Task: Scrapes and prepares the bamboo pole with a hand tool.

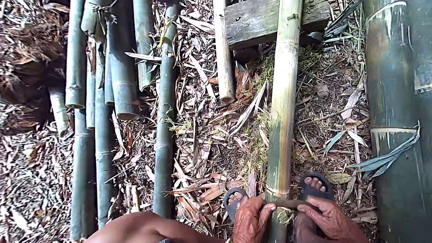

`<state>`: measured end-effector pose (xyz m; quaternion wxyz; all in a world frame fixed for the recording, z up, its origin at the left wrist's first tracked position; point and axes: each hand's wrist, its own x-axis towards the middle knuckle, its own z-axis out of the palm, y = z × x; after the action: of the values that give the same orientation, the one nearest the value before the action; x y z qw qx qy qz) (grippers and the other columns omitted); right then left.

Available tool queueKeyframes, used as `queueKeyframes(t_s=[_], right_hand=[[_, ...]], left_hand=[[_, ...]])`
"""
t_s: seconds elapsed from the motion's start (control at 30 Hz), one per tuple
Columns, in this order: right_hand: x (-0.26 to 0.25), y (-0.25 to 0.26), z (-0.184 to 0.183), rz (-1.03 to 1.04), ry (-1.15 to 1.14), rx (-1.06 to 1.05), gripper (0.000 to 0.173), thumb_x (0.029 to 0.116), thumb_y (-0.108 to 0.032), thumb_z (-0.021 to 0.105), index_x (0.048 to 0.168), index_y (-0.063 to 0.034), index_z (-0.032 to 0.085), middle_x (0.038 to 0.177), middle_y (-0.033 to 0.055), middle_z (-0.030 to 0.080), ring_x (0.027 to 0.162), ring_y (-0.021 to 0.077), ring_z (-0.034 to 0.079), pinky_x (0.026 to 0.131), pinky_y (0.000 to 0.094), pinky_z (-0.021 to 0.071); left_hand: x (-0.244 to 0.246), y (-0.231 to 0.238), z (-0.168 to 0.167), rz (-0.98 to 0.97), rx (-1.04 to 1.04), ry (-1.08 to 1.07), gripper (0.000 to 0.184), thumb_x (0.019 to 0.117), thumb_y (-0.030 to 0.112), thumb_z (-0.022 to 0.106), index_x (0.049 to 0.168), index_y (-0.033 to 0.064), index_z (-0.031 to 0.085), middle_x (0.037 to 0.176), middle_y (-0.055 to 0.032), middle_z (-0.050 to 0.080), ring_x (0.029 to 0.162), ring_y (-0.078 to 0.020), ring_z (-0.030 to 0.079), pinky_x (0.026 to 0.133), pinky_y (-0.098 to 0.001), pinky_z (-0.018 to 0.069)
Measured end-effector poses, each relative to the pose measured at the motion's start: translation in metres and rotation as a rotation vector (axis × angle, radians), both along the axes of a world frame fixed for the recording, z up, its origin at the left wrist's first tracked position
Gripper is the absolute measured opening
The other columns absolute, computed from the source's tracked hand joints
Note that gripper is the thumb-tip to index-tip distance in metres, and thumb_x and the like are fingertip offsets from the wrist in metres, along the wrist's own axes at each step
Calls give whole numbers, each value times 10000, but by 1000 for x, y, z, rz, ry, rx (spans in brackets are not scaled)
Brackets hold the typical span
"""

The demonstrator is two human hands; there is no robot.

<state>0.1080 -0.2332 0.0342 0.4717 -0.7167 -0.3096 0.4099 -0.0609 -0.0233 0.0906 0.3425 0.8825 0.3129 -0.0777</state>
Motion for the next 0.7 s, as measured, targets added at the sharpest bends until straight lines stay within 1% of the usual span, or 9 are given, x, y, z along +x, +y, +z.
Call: queueKeyframes(t_s=[0.1,0.2,0.23,0.3,0.4,0.5,0.57,0.63,0.7], right_hand=[[26,32,8,-55,-112,7,416,1025,-479,593,826,-117,640,690,-14,546,630,78,529,595,282,455],[73,82,30,-115,-244,-86,358,1029,-486,563,865,-184,664,678,-51,579,575,65,570,535,289,510],[91,99,38,-138,-292,-110,332,1038,-456,564,877,-179,652,662,-41,564,552,81,549,521,310,482],[133,128,52,-174,-371,-140,344,1050,-431,569,896,-136,657,665,8,575,556,138,572,531,385,506],[182,157,64,-189,-477,-189,407,1063,-456,532,898,-94,620,700,65,549,636,223,553,606,487,448],[172,146,65,-194,-526,-202,399,1064,-467,515,895,-119,610,670,48,527,591,217,534,555,476,432],[131,119,60,-201,-513,-190,362,1057,-480,517,872,-182,609,612,-15,514,498,141,506,448,371,424],[106,104,51,-225,-486,-187,332,1035,-485,534,839,-223,583,602,-78,495,483,60,483,439,281,417],[115,108,53,-232,-484,-205,335,1037,-450,567,847,-177,611,610,-49,505,498,83,480,465,305,405]], left_hand=[[39,39,1,-13,9,-30,521,1013,577,527,849,116,708,805,-20,658,839,-197,635,800,-410,510],[100,94,1,-34,33,-51,448,1016,516,583,892,104,707,836,-42,653,856,-222,620,831,-452,489],[125,111,0,-48,45,-92,428,1019,484,601,910,84,708,852,-66,659,870,-242,629,864,-479,488],[176,139,-4,-54,50,-162,430,1021,477,600,930,69,701,873,-92,658,905,-269,631,900,-507,472],[234,164,-2,-59,8,-160,450,1046,480,551,972,57,684,917,-125,664,918,-295,642,871,-546,489],[228,155,-13,-74,-8,-208,456,1049,506,525,910,90,651,852,-78,624,841,-253,619,801,-512,485],[184,128,-17,-64,-6,-249,418,1041,498,543,871,133,653,826,-26,611,805,-204,591,782,-456,475],[155,113,-16,-62,18,-263,403,1035,495,561,866,146,671,831,-15,618,808,-200,584,754,-439,467],[163,115,-10,-48,21,-249,412,1027,487,576,897,118,707,860,-40,654,854,-226,608,794,-457,470]])
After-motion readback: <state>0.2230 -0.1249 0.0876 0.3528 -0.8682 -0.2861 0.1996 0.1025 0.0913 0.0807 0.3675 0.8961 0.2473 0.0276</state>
